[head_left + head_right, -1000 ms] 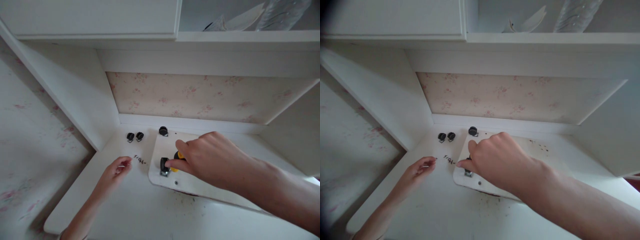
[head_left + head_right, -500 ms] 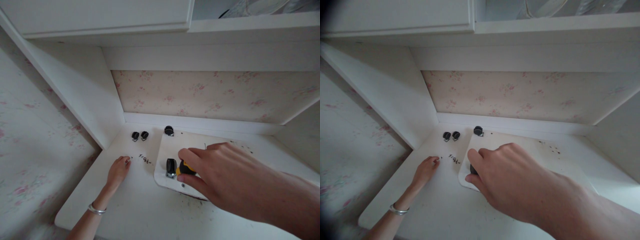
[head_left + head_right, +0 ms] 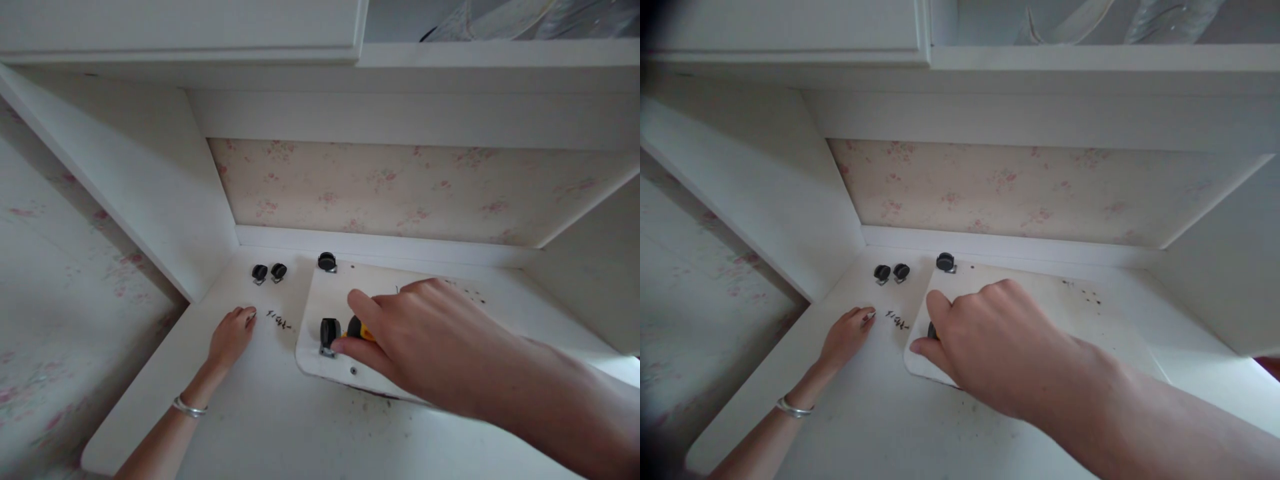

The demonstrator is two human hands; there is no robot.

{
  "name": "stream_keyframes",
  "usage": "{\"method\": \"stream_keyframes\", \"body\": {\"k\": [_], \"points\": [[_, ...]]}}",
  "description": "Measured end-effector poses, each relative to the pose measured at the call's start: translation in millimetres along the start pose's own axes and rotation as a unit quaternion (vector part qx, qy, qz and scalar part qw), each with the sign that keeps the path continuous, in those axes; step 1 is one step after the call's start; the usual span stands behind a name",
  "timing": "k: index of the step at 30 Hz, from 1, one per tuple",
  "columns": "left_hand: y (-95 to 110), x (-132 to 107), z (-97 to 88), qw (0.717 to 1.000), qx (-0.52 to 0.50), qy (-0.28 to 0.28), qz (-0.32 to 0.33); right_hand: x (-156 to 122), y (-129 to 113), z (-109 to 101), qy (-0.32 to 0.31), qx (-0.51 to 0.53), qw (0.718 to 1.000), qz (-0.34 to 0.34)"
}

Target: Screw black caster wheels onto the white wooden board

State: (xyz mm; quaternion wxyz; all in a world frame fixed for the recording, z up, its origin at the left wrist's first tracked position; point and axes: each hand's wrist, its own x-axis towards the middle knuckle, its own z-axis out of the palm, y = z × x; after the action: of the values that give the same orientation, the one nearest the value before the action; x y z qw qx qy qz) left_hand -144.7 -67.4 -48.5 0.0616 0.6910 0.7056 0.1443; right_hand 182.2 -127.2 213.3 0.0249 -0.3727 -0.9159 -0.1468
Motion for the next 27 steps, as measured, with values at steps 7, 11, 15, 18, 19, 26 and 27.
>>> {"method": "stream_keyframes", "body": {"k": [7,11,15,18,19,26,27], "points": [[-5,3,0.8,1.0,-0.009,-0.012,-0.01,-2,1,-4,-0.041,0.067,0.997,-0.003],[-6,5,0.8,1.0,-0.01,-0.015,-0.013,-1,-1,-3,-0.01,-0.008,1.0,0.001],[-6,6,1.6,1.0,-0.01,-0.015,-0.007,-5,1,-1,-0.006,0.004,1.0,0.015],[-6,8,3.0,1.0,-0.011,-0.017,0.0,-8,1,-3,-0.029,0.061,0.998,0.018],[-6,9,3.5,1.0,-0.012,-0.017,0.003,-8,1,-3,-0.036,0.067,0.997,0.02],[-4,13,4.6,1.0,-0.017,-0.023,0.009,-3,-2,-9,-0.065,0.084,0.994,0.018],[-4,13,4.3,1.0,-0.018,-0.024,0.009,-3,-3,-10,-0.072,0.098,0.993,0.01]]}}
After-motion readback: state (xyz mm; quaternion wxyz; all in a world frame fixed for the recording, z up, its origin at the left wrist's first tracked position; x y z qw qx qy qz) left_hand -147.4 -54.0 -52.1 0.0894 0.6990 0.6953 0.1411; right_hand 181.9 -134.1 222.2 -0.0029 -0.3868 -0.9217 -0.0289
